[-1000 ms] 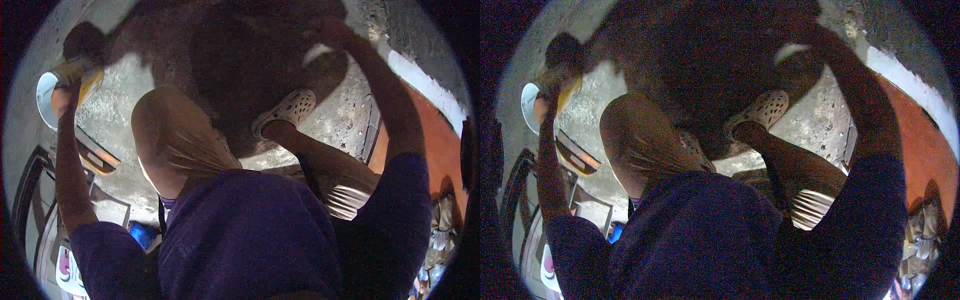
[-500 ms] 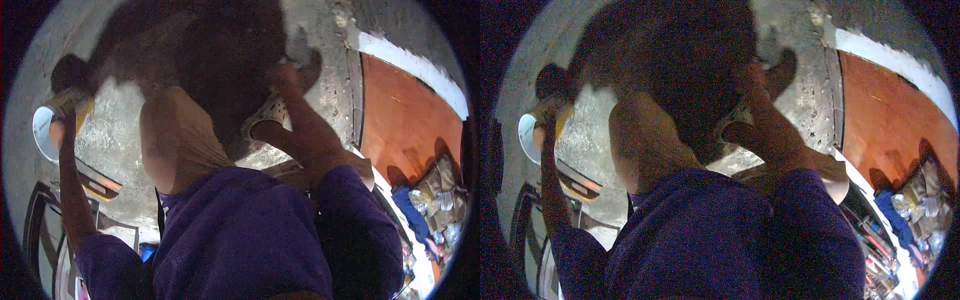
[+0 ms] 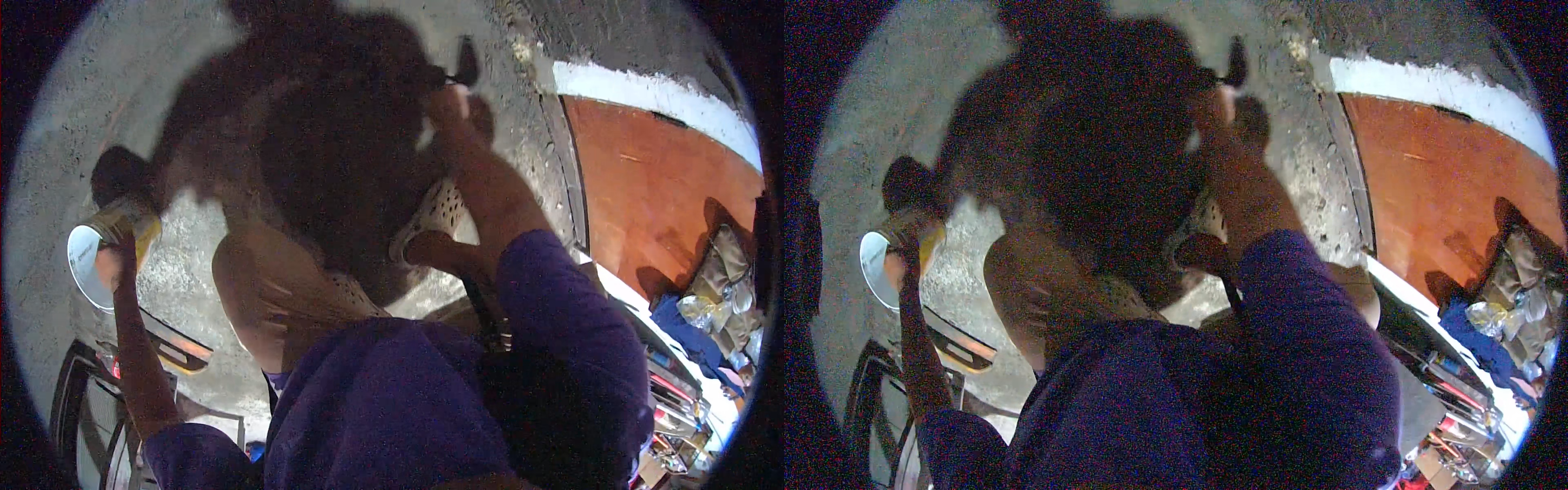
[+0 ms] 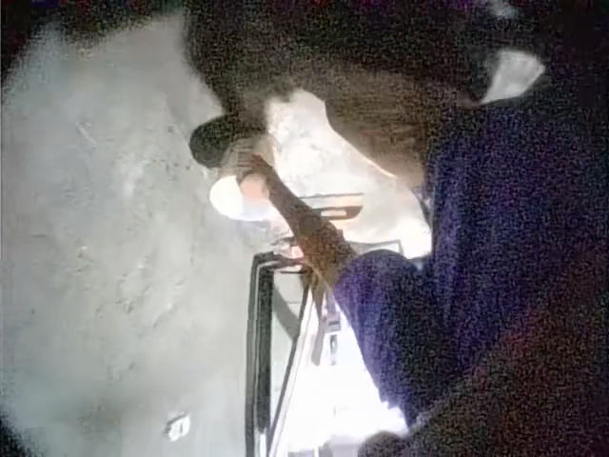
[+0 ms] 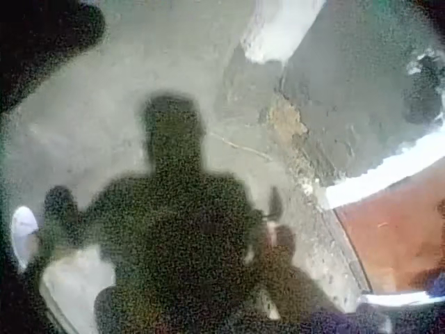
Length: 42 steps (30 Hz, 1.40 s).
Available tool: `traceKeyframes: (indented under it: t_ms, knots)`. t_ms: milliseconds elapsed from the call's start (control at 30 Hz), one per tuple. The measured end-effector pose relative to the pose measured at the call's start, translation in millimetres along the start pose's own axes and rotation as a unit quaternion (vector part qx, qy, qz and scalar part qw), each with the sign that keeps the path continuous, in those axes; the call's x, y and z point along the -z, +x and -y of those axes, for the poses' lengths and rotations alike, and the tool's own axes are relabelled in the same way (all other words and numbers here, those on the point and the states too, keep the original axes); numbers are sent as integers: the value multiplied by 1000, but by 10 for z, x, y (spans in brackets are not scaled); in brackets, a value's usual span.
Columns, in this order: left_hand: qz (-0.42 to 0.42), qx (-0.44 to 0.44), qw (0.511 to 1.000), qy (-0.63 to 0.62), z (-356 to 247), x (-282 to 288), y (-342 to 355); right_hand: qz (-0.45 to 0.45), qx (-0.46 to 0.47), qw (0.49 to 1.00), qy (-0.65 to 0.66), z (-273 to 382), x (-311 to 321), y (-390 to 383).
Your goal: Smoothing and applying cement to a concrete floor using a hand trowel.
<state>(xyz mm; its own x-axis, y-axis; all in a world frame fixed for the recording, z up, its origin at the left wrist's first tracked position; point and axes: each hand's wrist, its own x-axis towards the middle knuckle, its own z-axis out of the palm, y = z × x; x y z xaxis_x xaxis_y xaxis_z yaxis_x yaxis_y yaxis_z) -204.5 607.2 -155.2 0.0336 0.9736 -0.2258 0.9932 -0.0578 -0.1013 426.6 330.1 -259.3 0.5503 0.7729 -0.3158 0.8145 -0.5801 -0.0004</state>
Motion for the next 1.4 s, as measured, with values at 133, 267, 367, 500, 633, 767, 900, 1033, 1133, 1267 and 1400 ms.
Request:
traceKeyframes:
  t_ms: [133, 267, 367, 500, 633, 767, 900, 1033, 1133, 1267, 1400]
  knots:
    - [2, -7, 1000, 14, -57, 62, -19, 20, 23, 999, -17, 607, -72, -205]
    - [37, 21, 999, 15, -146, 116, -74, -15, -50, 993, 109, 361, -34, -586]
    - [9, 11, 998, -58, -212, 170, -122, 70, -60, 995, 25, 382, -45, -935]
    - [17, 32, 997, -63, -242, 195, -111, 120, -23, 992, 20, 1413, 153, -886]
    - [26, 26, 999, -21, -144, 80, -49, 221, -42, 974, 12, 2495, 669, -335]
    - [1, -51, 999, 12, -27, -79, 9, 74, 8, 997, 9, 2535, 990, -199]
    - [38, -32, 999, 16, -51, -28, -2, 43, 229, 962, -144, 1701, 975, -346]
    - [66, 34, 996, -56, -165, 155, -41, 53, 72, 995, -34, 648, 683, -1]
    - [75, 19, 995, -64, -201, 221, -56, 96, 59, 988, 107, 193, 303, 522]
    - [57, -22, 998, 0, -188, 217, -125, 17, 81, 996, 17, 554, -58, 967]
    - [20, 15, 999, -36, -279, 272, -164, 7, 84, 996, -13, 1542, 110, 758]
